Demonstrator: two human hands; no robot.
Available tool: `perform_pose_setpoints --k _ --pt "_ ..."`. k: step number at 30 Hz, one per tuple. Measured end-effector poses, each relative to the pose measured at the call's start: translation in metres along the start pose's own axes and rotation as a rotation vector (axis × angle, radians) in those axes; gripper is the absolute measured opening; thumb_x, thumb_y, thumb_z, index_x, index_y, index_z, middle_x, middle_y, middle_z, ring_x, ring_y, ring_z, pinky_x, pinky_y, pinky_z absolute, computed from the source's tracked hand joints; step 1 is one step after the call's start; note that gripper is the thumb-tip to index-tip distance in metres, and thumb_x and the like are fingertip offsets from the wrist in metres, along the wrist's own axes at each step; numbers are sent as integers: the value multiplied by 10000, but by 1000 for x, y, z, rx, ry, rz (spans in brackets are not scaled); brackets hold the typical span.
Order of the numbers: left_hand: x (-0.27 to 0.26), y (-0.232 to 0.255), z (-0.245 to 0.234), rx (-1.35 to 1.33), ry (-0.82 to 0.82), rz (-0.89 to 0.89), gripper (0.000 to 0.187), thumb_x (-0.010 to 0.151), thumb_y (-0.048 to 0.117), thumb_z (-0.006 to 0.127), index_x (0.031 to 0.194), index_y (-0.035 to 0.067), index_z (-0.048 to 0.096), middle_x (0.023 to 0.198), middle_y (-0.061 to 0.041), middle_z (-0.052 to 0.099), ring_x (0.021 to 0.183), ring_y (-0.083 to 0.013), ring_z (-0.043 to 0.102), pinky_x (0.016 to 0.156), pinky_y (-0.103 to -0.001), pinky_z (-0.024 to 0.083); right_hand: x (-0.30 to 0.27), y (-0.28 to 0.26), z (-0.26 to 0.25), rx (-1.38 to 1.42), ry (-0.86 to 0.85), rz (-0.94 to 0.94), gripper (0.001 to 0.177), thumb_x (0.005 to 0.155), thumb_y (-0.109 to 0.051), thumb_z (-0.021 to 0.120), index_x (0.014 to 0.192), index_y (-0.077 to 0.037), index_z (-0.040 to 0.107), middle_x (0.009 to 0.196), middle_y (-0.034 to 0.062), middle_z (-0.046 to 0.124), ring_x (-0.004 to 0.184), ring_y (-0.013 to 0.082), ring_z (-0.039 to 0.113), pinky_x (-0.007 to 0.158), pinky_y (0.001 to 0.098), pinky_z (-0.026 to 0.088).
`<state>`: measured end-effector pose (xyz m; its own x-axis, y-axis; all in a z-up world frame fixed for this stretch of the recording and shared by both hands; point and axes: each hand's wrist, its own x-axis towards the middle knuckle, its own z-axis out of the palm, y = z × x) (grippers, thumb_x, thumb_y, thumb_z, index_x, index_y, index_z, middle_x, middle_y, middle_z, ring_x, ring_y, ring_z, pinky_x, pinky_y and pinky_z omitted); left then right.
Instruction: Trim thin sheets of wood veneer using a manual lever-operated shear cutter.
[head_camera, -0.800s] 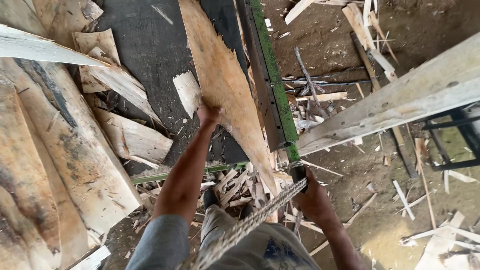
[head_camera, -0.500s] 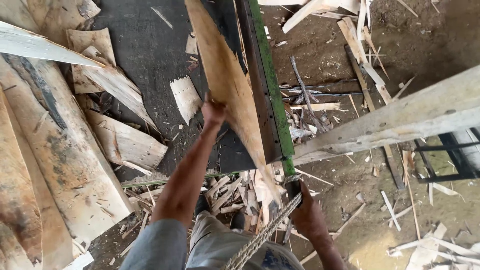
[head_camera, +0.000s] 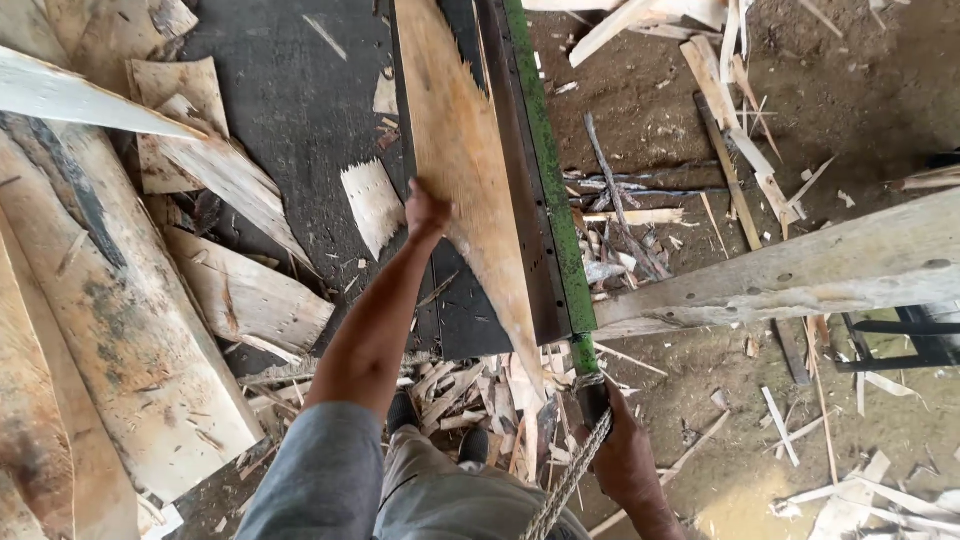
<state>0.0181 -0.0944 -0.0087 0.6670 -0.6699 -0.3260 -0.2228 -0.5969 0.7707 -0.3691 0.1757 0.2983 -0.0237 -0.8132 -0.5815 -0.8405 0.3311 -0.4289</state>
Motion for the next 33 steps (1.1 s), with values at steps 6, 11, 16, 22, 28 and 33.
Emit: perform_pose_setpoints --k 6,11,16,22,28,33 --pt "-23 35 -34 169 -74 37 1134 867 225 759 1646 139 -61 1193 -240 706 1073 -399 700 952 -453 569 8 20 4 -62 107 -274 922 789 -116 745 1569 -234 268 1222 189 702 1092 383 722 909 508 611" --pt "9 27 -16 243 -69 3 1059 912 240 695 1647 141 -62 1202 -239 706 1066 -372 709 934 -447 577 15 31 6 -63 78 -185 894 826 -190 748 1589 -258 286 1139 184 759 1049 400 745 876 514 607" --pt "0 44 -27 243 -119 -41 986 963 225 625 1667 152 -62 1223 -246 696 1057 -348 729 926 -429 594 37 58 16 -103 60 -129 940 821 -242 788 1603 -245 268 1133 174 771 1042 410 743 907 515 595" --pt "22 44 -22 151 -183 -84 1011 921 187 637 1658 187 -55 1248 -214 678 1075 -340 722 918 -417 620 68 91 23 -83 121 -218 986 730 -219 834 1573 -212 321 1196 199 727 1108 369 732 958 478 593" --pt "35 44 -17 208 -129 -68 1051 917 168 677 1664 203 -61 1225 -202 710 1105 -323 715 990 -406 567 92 128 27 -73 28 -174 1043 741 -273 864 1588 -197 259 1249 164 712 1099 309 761 982 427 601" --pt "30 57 -34 192 -180 -113 1176 824 144 775 1656 245 -50 1273 -186 693 1141 -318 701 994 -396 573 75 106 20 -40 -4 -232 1068 724 -192 809 1634 -216 252 1241 180 709 1101 322 733 952 444 581"
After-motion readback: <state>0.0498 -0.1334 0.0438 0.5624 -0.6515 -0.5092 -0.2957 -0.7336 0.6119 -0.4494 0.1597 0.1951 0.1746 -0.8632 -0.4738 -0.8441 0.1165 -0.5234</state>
